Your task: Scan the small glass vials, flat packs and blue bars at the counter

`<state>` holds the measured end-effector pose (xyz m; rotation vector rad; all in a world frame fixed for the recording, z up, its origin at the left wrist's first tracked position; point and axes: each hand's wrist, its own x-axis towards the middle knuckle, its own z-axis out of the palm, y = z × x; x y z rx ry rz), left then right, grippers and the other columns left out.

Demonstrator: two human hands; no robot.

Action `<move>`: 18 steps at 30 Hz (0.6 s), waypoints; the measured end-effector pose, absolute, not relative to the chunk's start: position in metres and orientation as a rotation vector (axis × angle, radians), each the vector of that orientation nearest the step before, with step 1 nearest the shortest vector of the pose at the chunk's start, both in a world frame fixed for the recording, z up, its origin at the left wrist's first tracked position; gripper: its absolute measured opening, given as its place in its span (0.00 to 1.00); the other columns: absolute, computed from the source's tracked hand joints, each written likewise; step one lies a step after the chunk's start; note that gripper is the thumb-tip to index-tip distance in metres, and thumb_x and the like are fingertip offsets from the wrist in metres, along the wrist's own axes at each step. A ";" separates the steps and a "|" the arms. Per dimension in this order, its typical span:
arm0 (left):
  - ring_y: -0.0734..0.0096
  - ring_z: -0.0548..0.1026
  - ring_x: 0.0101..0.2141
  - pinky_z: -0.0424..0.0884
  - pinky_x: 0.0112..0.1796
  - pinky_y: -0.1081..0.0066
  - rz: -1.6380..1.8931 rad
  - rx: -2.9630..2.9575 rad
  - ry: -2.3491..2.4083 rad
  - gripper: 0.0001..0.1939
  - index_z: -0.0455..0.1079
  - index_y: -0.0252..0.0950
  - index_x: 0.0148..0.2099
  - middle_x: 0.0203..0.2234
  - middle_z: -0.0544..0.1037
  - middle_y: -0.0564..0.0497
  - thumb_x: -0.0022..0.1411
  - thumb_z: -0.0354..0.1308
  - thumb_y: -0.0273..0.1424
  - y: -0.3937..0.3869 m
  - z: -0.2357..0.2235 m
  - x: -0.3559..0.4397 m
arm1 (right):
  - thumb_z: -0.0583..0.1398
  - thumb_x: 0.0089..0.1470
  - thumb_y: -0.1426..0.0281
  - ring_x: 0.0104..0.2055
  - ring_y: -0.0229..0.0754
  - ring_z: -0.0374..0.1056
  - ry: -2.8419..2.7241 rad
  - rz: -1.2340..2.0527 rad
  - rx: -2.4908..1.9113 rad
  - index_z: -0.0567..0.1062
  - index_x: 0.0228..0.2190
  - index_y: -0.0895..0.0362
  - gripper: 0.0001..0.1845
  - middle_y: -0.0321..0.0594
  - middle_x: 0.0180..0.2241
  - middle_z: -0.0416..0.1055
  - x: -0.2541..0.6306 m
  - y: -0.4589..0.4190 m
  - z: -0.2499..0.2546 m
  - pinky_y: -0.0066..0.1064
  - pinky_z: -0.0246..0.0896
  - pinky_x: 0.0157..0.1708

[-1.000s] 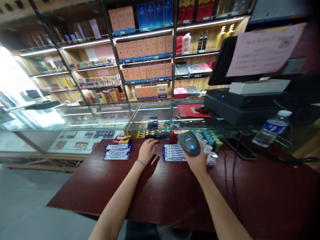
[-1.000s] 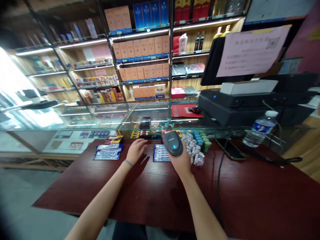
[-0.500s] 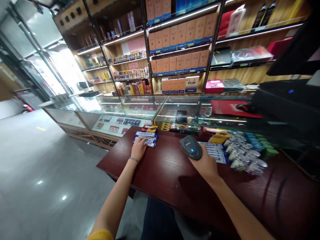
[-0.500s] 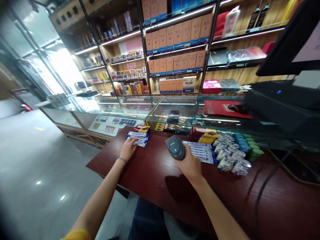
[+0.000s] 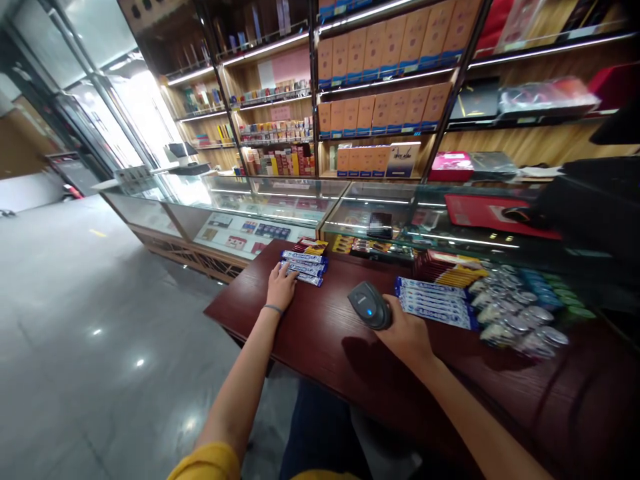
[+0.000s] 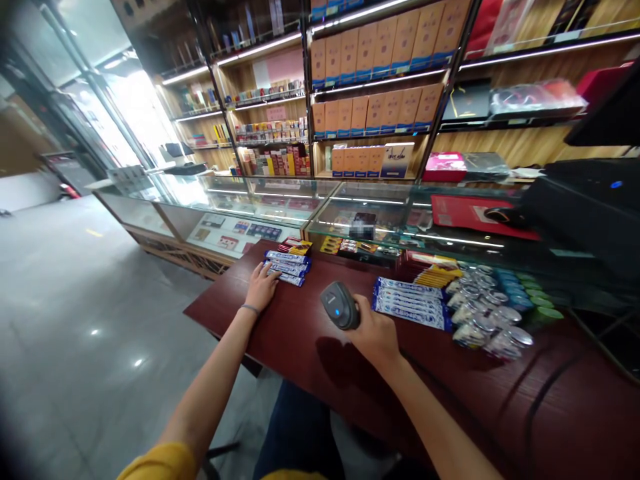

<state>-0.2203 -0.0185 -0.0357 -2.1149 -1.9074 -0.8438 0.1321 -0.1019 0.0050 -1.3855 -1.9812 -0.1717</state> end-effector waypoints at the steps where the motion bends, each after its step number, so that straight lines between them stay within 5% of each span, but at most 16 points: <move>1: 0.46 0.60 0.64 0.59 0.63 0.46 -0.845 -2.120 -1.904 0.14 0.80 0.43 0.48 0.59 0.71 0.44 0.63 0.58 0.25 -0.019 -0.035 -0.220 | 0.61 0.52 0.63 0.24 0.45 0.74 -1.979 -0.171 -1.391 0.73 0.46 0.55 0.19 0.40 0.26 0.79 0.132 -0.102 0.005 0.29 0.57 0.24; 11: 0.54 0.68 0.59 0.60 0.62 0.52 -0.916 -2.358 -1.784 0.07 0.79 0.42 0.42 0.53 0.77 0.46 0.65 0.59 0.31 -0.025 -0.016 -0.213 | 0.61 0.51 0.61 0.25 0.46 0.75 -1.909 -0.154 -1.391 0.72 0.47 0.55 0.21 0.39 0.26 0.78 0.138 -0.103 0.005 0.29 0.59 0.24; 18: 0.64 0.80 0.39 0.74 0.44 0.66 -1.779 -2.460 -2.065 0.13 0.74 0.38 0.44 0.37 0.82 0.48 0.69 0.53 0.39 -0.008 0.009 -0.167 | 0.62 0.49 0.61 0.24 0.48 0.75 -1.734 -0.154 -1.481 0.72 0.48 0.53 0.23 0.37 0.25 0.78 0.157 -0.099 0.013 0.30 0.61 0.24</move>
